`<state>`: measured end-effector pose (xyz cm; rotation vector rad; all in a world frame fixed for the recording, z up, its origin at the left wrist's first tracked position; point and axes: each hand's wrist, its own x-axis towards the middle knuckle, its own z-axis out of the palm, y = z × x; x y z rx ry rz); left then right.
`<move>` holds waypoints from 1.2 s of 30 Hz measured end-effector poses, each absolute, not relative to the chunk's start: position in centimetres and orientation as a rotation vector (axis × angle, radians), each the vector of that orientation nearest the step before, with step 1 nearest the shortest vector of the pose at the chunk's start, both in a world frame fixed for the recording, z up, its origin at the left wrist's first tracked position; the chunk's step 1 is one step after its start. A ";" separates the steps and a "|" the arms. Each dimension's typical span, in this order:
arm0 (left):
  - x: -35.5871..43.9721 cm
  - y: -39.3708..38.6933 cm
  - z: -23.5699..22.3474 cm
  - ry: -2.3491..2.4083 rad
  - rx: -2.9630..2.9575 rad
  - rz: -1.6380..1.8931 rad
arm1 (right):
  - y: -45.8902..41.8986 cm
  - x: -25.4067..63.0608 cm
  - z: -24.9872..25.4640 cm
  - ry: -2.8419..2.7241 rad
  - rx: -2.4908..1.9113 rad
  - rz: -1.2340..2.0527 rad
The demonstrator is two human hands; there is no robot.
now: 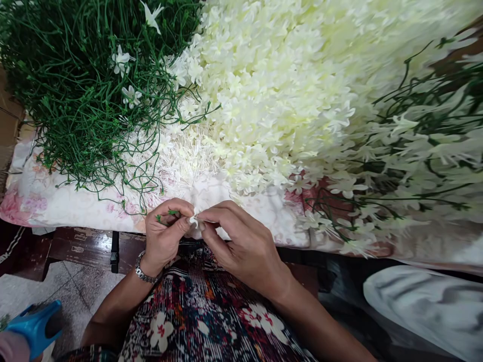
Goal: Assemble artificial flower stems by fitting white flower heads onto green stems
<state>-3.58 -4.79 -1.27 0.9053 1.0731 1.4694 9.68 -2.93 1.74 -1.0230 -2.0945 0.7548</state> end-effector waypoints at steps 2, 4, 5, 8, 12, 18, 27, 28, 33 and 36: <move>-3.6 -4.8 -1.3 1.044 0.878 1.481 | -2.9 9.6 1.8 -2.090 -1.004 0.714; -3.6 -4.9 -1.3 1.031 0.871 1.503 | -3.0 9.6 1.8 -2.099 -0.989 0.652; -3.6 -4.9 -1.4 1.026 0.873 1.513 | -3.0 9.6 1.7 -2.110 -0.982 0.619; -3.6 -5.0 -1.6 1.027 0.903 1.539 | -3.1 9.4 1.6 -2.155 -0.986 0.524; -3.6 -5.1 -1.9 1.067 1.007 1.584 | -3.2 9.5 1.5 -2.212 -1.023 0.423; -3.6 -5.0 -2.0 1.131 1.159 1.626 | -3.3 9.6 1.6 -2.260 -1.017 0.353; -3.6 -5.0 -1.9 1.126 1.172 1.540 | -3.0 9.5 0.8 -2.215 -0.988 0.419; -3.6 -5.0 -1.9 1.126 1.167 1.532 | -3.0 9.5 0.7 -2.196 -0.980 0.435; -3.6 -4.8 -2.0 1.069 1.040 1.534 | -2.7 9.7 0.7 -2.052 -0.927 0.677; -3.5 -4.8 -1.7 1.072 0.924 1.529 | -2.5 10.0 1.0 -1.996 -0.932 0.836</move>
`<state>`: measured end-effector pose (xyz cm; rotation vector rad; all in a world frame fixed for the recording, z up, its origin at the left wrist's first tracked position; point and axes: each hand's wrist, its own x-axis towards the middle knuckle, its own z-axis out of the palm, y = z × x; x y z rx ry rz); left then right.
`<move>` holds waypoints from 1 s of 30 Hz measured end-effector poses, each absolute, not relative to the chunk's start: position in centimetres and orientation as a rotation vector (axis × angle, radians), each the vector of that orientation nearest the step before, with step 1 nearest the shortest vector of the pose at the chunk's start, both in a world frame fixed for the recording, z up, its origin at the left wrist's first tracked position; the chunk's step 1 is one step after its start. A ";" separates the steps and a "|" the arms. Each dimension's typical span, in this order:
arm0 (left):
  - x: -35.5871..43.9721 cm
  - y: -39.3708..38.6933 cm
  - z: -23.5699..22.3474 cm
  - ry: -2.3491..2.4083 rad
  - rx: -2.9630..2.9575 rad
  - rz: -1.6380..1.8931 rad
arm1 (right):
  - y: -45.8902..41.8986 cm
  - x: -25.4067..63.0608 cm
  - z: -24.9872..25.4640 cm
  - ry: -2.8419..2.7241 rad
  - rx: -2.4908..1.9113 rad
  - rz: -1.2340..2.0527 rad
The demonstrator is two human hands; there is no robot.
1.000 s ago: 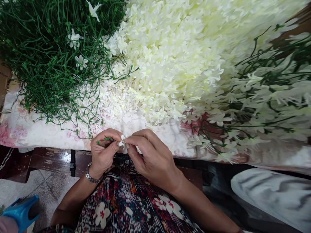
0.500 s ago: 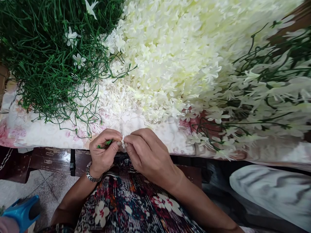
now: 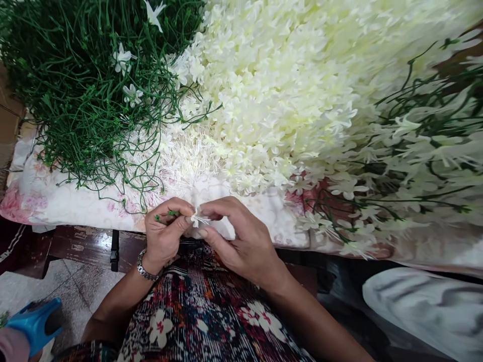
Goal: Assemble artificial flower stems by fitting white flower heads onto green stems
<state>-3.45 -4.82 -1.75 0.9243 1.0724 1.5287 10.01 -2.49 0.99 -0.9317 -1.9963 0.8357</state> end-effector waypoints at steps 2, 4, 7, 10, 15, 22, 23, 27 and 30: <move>-3.3 -4.9 -1.6 1.091 0.925 1.524 | -2.4 10.1 1.1 -1.999 -0.937 0.857; -3.1 -5.0 -1.5 1.106 0.965 1.541 | -2.4 10.2 1.1 -2.015 -0.925 0.857; -2.8 -5.1 -1.6 1.113 1.000 1.582 | -2.4 10.2 1.0 -2.002 -0.924 0.841; -2.6 -5.1 -1.5 1.124 1.004 1.551 | -2.4 10.4 0.9 -1.997 -0.948 0.812; -3.1 -5.3 -1.0 1.174 1.020 1.400 | -2.4 11.1 0.9 -1.983 -1.025 0.744; -3.9 -5.4 0.0 1.367 1.397 1.202 | -2.0 11.8 1.8 -1.941 -1.027 0.813; -3.9 -5.4 0.1 1.379 1.474 1.168 | -2.0 11.8 2.0 -1.953 -1.004 0.815; -4.1 -5.4 0.2 1.359 1.693 1.116 | -1.8 11.8 2.5 -2.040 -0.915 0.786; -4.1 -5.4 0.1 1.342 1.815 1.098 | -1.7 11.8 2.6 -2.106 -0.884 0.748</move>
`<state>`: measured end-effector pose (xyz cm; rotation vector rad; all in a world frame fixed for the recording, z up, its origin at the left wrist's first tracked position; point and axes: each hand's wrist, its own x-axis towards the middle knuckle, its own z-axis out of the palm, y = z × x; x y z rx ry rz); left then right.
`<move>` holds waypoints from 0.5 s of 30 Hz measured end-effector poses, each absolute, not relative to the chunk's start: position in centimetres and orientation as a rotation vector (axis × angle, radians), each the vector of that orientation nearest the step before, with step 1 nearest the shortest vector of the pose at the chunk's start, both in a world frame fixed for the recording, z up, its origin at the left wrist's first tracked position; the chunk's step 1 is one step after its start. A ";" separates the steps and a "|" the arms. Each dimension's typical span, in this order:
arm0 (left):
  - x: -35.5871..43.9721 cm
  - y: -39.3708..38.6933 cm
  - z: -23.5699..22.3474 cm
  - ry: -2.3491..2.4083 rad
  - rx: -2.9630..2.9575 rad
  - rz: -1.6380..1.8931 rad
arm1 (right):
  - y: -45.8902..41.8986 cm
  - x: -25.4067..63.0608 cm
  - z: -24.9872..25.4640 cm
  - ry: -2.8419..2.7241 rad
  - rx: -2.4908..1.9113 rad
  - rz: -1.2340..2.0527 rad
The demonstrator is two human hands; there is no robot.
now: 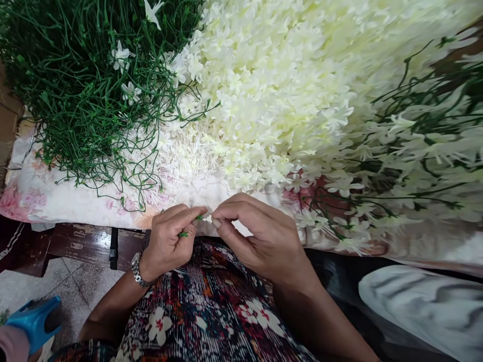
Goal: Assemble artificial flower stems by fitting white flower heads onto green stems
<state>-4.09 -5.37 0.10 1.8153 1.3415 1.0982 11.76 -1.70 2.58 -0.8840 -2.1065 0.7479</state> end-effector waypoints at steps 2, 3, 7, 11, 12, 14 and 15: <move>-4.1 -5.3 0.1 1.347 1.886 1.066 | -1.6 11.7 2.6 -2.154 -0.875 0.708; -4.1 -5.3 0.1 1.349 1.908 1.046 | -1.6 11.7 2.6 -2.181 -0.873 0.677; -4.1 -5.2 0.2 1.347 1.938 1.005 | -1.5 11.7 2.5 -2.268 -0.872 0.526; -4.0 -5.1 0.1 1.333 1.975 0.978 | -1.4 11.7 2.2 -2.302 -0.868 0.493; -4.0 -5.0 0.0 1.333 1.989 0.962 | -1.4 11.8 2.1 -2.308 -0.872 0.500; -4.0 -4.8 -0.1 1.337 2.023 0.926 | -1.4 11.8 1.8 -2.319 -0.884 0.524; -4.0 -4.7 -0.2 1.339 2.039 0.913 | -1.4 11.8 1.6 -2.324 -0.890 0.538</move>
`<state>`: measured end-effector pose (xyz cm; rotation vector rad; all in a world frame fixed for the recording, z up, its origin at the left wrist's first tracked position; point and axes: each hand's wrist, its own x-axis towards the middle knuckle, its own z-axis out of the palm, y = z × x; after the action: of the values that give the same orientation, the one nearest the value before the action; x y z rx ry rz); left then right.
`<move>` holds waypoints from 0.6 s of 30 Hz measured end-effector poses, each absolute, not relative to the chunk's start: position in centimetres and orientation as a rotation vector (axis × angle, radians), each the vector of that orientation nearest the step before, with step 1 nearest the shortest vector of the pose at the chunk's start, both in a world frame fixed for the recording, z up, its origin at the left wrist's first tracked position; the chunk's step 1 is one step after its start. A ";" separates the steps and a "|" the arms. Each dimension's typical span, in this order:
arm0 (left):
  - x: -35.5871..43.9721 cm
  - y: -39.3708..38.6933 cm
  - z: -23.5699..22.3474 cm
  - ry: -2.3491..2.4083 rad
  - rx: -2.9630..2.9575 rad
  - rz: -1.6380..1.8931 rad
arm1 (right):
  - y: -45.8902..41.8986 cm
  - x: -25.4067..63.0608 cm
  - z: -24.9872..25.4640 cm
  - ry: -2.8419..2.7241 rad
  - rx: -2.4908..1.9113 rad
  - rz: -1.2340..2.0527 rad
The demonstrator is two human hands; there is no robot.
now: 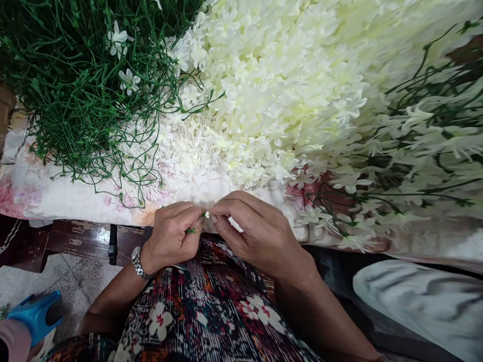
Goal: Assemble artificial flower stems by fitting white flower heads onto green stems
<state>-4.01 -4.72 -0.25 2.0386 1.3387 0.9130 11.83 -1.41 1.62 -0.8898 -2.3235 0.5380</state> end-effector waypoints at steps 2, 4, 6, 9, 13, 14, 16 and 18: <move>-4.0 -4.6 -0.4 1.332 2.058 0.895 | -1.4 11.9 1.3 -2.327 -0.895 0.569; -4.0 -4.5 -0.5 1.314 2.043 0.881 | -1.3 12.0 1.1 -2.330 -0.892 0.592; -4.0 -4.4 -0.6 1.302 2.003 0.858 | -1.3 12.0 0.9 -2.341 -0.887 0.590; -4.0 -4.2 -0.4 1.305 1.941 0.810 | -1.2 12.1 0.9 -2.368 -0.882 0.540; -4.1 -4.1 -0.2 1.268 1.883 0.813 | -1.3 12.2 0.9 -2.377 -0.871 0.489; -4.1 -4.1 -0.2 1.258 1.866 0.822 | -1.3 12.2 0.9 -2.373 -0.865 0.492; -4.2 -4.0 -0.1 1.253 1.819 0.833 | -1.3 12.2 0.9 -2.365 -0.859 0.508; -4.2 -4.0 0.0 1.256 1.766 0.838 | -1.2 12.1 0.8 -2.350 -0.850 0.533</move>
<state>-4.24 -4.01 0.03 1.7661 1.2559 0.8383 12.13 -1.24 0.82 -0.8497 -2.3495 0.5329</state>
